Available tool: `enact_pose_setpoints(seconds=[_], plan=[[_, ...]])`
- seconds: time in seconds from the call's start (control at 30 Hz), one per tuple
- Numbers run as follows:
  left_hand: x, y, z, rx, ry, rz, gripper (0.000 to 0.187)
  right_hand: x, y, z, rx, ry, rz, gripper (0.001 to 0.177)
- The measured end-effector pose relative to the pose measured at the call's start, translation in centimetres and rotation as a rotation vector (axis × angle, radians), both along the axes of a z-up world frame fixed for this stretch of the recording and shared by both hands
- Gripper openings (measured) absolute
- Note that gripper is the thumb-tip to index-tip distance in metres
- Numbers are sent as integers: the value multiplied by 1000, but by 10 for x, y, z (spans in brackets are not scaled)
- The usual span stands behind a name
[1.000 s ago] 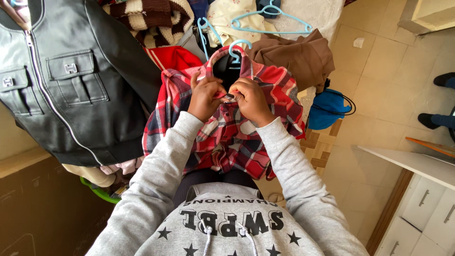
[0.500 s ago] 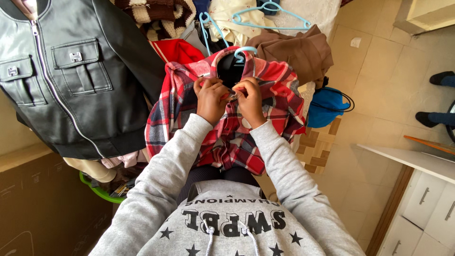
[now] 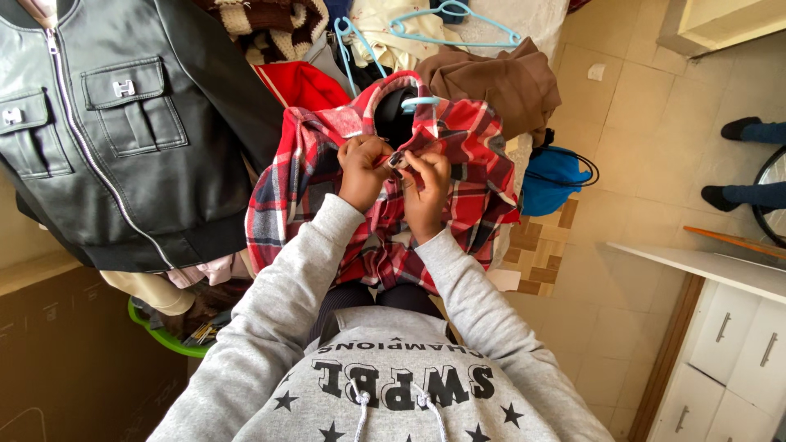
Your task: The person buttons a red plaid shirt and hangs it on a hanger inside a wardrobe. They then pick up a red varsity jacket, place it on a hanger, and button it up while it is on the hanger.
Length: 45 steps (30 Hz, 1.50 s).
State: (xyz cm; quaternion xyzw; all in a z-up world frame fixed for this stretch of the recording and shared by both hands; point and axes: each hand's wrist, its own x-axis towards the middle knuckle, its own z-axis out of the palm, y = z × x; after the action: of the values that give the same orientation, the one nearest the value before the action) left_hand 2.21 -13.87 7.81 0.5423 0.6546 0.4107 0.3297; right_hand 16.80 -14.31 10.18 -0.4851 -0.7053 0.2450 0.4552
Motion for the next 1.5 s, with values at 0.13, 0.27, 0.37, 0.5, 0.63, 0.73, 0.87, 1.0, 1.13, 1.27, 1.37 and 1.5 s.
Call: enact_pose_setpoints(seconds=[0.13, 0.27, 0.37, 0.5, 0.63, 0.73, 0.87, 1.0, 1.13, 1.27, 1.37, 1.5], plan=[[1, -7, -11, -44, -112, -27, 9, 5, 2, -4, -3, 93, 42, 35], [1, -5, -11, -58, -124, -44, 9, 7, 7, -17, -41, 205, 102, 32], [2, -1, 2, -17, -39, -42, 9, 8, 6, -12, 82, 109, 52, 32], [0, 5, 28, 57, 243, -67, 6, 4, 6, 2, 92, -31, -21, 29], [8, 8, 39, 181, 418, -75, 6, 0, 6, 1, -9, -60, -56, 21], [10, 9, 34, 134, 409, -74, 5, -7, 3, -6, -24, -34, -100, 20], [2, 18, 29, 123, 384, -136, 7, -10, 10, -13, -58, -33, -145, 20], [-14, 21, 24, 124, 349, -223, 4, -4, 16, -14, -138, 77, -54, 19], [-18, 21, 21, 139, 365, -193, 8, 0, 18, -3, -252, 201, 55, 16], [-9, 16, 18, 135, 298, -74, 9, 3, 14, 10, -174, 44, 70, 18], [-5, 15, 16, 115, 279, -37, 6, 6, 17, 11, -166, 28, 110, 18], [-7, 16, 17, 132, 266, -69, 4, 13, 25, 13, -198, -16, 165, 16]])
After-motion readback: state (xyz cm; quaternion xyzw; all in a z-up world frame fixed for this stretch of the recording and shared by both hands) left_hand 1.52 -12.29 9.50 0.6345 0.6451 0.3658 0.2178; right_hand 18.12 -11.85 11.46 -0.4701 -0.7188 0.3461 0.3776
